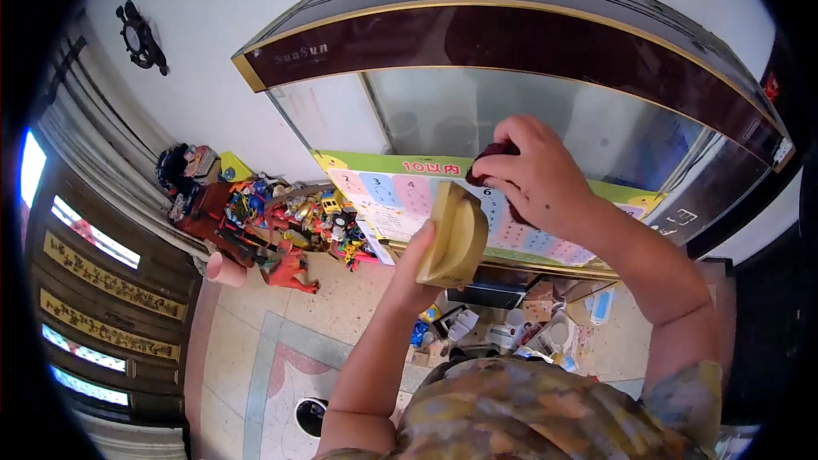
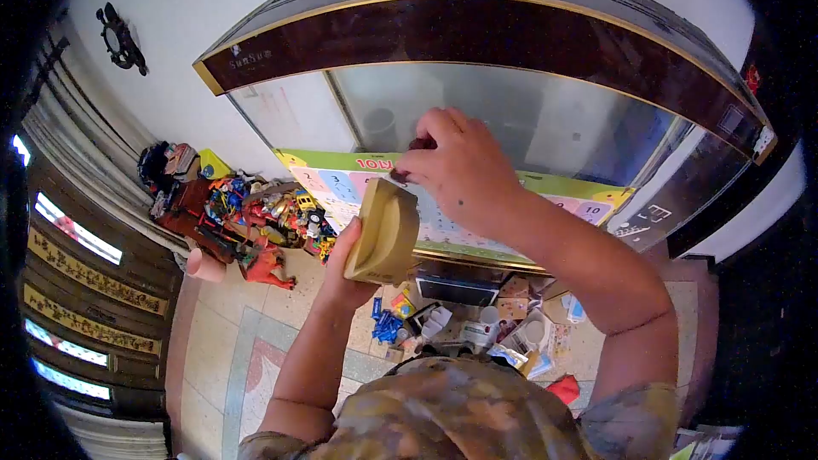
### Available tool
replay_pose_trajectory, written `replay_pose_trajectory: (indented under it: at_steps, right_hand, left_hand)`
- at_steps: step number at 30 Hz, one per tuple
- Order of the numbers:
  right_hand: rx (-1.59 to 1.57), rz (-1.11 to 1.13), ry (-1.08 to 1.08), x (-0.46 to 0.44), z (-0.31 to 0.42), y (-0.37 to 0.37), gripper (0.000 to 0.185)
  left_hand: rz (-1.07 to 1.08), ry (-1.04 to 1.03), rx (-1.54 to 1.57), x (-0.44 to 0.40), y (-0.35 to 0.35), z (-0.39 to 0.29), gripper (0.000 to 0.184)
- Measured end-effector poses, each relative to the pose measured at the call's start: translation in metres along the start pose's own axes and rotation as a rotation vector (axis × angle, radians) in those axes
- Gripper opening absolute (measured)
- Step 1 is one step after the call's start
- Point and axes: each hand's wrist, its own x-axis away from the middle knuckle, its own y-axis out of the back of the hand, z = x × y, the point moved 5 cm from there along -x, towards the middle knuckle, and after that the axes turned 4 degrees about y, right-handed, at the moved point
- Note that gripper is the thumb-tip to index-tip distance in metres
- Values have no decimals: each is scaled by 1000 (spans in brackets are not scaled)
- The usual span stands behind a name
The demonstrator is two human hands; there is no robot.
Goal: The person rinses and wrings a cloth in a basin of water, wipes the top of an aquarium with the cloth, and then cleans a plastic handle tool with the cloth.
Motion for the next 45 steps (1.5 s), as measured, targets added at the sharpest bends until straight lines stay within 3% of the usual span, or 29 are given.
replay_pose_trajectory:
  at_steps: [6,9,15,19,22,27,30,35,37,39,43,45]
  right_hand:
    - [-267,-108,37,2,10,-12,10]
    - [-94,-16,-19,11,-11,-28,10]
    - [-155,-236,-140,9,-6,-8,15]
    - [-274,-221,47,-2,21,-7,17]
    - [-256,-232,58,1,14,-16,15]
    - [-302,-199,-233,20,-22,-39,14]
    - [-269,-253,-165,7,-5,-16,15]
    - [-291,-152,53,5,8,-21,18]
    - [-266,-143,2,13,-8,-30,17]
    - [-252,-168,-211,22,-24,-37,18]
    - [-410,-375,-243,11,-11,-5,17]
    - [-425,-339,-209,9,-2,-3,17]
  left_hand:
    - [-7,-18,5,2,-7,5,54]
    - [-44,-68,68,7,-8,-1,54]
    - [-12,-99,66,6,-5,-9,53]
    - [-115,-74,-18,5,-7,-2,55]
    - [-54,-60,-67,10,-14,-3,55]
    - [-11,-71,44,13,-8,-1,55]
    - [-9,-73,10,9,-8,-4,54]
    - [-29,10,-73,8,0,7,55]
    - [20,5,-57,11,4,10,56]
    - [65,-8,-37,13,5,7,56]
    - [89,-25,-4,11,2,6,55]
    - [80,-18,-12,13,2,8,54]
